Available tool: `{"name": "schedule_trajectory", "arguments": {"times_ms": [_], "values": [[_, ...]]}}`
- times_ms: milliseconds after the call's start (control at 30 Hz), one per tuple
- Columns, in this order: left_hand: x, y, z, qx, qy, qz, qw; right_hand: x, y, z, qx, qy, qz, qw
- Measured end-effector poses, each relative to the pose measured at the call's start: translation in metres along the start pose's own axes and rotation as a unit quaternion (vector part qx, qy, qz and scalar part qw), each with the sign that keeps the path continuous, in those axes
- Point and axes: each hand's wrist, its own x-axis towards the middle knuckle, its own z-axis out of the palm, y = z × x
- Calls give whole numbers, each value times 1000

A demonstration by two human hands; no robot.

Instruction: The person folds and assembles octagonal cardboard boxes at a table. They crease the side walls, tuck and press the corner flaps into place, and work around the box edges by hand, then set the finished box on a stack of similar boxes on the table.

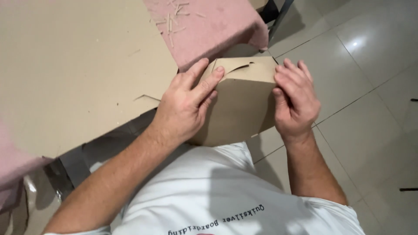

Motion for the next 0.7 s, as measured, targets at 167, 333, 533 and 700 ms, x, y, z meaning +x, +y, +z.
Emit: {"name": "schedule_trajectory", "arguments": {"times_ms": [167, 333, 533, 700], "values": [[2, 3, 1, 48, -20, -34, 998, 6, -19, 7, -28, 63, -52, 996], [-2, 2, -1, 27, -14, -6, 1000, -2, -20, 5, 5, 42, 32, 999], [-8, 2, 4, 51, 8, -3, 999, -7, -13, 9, 10, 72, 60, 996], [-10, 6, 3, 36, 11, 2, 999, -14, -14, 13, -23, 104, 109, 988]]}}
